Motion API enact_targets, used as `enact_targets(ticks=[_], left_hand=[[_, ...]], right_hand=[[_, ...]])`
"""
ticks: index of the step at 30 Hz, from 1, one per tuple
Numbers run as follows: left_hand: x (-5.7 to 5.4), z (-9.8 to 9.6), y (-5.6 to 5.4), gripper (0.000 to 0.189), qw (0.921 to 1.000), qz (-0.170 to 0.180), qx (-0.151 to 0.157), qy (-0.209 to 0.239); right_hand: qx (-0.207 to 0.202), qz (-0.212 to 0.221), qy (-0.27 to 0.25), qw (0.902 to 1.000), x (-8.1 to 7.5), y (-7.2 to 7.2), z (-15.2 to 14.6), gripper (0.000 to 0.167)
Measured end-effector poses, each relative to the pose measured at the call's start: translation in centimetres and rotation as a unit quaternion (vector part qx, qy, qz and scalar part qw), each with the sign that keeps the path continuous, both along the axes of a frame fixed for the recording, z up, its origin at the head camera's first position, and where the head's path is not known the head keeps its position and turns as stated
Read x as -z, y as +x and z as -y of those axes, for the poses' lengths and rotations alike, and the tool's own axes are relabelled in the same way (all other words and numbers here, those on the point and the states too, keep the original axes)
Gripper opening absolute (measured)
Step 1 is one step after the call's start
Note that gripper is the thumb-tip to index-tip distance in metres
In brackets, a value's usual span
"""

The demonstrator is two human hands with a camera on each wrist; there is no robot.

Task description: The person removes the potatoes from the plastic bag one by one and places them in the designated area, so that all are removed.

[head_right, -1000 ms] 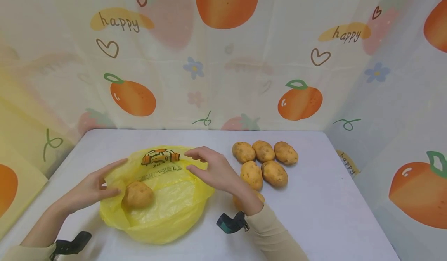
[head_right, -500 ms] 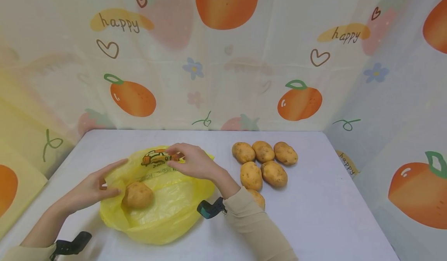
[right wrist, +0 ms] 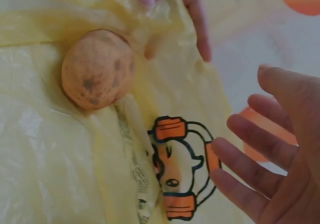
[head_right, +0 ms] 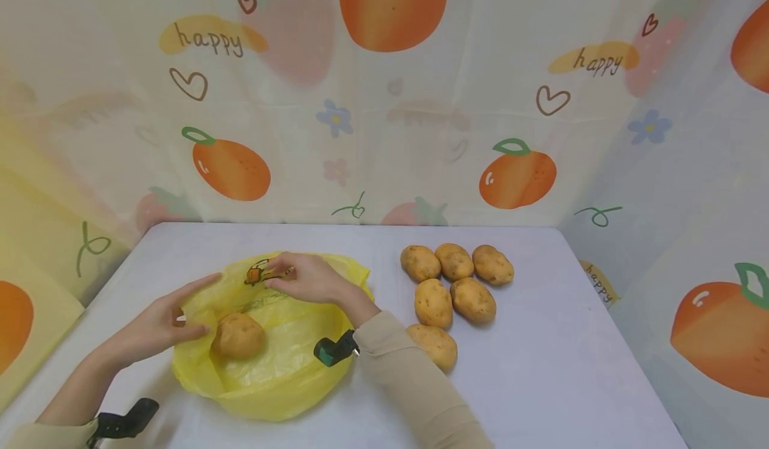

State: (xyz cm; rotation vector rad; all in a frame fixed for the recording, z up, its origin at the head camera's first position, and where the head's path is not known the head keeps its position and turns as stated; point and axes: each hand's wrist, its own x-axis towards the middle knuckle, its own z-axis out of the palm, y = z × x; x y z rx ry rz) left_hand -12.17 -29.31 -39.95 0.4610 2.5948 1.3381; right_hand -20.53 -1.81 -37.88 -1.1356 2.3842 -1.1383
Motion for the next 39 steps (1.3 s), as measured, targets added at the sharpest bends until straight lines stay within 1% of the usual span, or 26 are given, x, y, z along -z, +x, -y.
enact_targets(ticks=[5, 8, 13, 17, 22, 25, 30, 34, 39], left_hand=[[0.0, 0.0, 0.0, 0.078, 1.0000, 0.006, 0.000, 0.006], [0.0, -0.1, 0.0, 0.078, 0.9999, 0.008, 0.002, 0.008], [0.1, -0.1, -0.1, 0.078, 1.0000, 0.009, 0.001, 0.004], [0.3, -0.1, -0.2, 0.078, 1.0000, 0.005, 0.005, 0.003], [0.5, 0.2, -0.2, 0.078, 1.0000, -0.007, 0.003, -0.004], [0.5, 0.2, -0.2, 0.077, 0.9999, -0.011, 0.004, -0.005], [0.4, 0.1, -0.2, 0.078, 0.9999, -0.008, 0.006, -0.007], [0.3, 0.0, -0.1, 0.078, 0.9999, -0.009, 0.008, -0.003], [0.4, 0.0, -0.1, 0.078, 0.9999, -0.010, 0.008, 0.000]], right_hand=[[0.012, 0.036, 0.002, 0.9993, 0.9, -0.3, 1.0, 0.035], [0.016, 0.051, 0.003, 0.9986, 1.6, -0.5, 1.6, 0.035], [0.024, 0.076, 0.004, 0.9968, 2.9, -0.3, 2.4, 0.037], [0.018, 0.095, 0.003, 0.9953, 3.7, 0.3, 2.9, 0.039], [-0.005, 0.109, 0.008, 0.9940, 4.7, 1.0, 3.5, 0.046], [-0.027, 0.100, 0.009, 0.9946, 5.3, 1.2, 3.9, 0.051], [-0.059, 0.059, 0.026, 0.9962, 6.1, 1.5, 4.5, 0.056], [-0.058, 0.030, 0.060, 0.9960, 6.4, 1.9, 4.8, 0.059], [-0.052, 0.022, 0.086, 0.9947, 6.9, 2.4, 5.2, 0.062]])
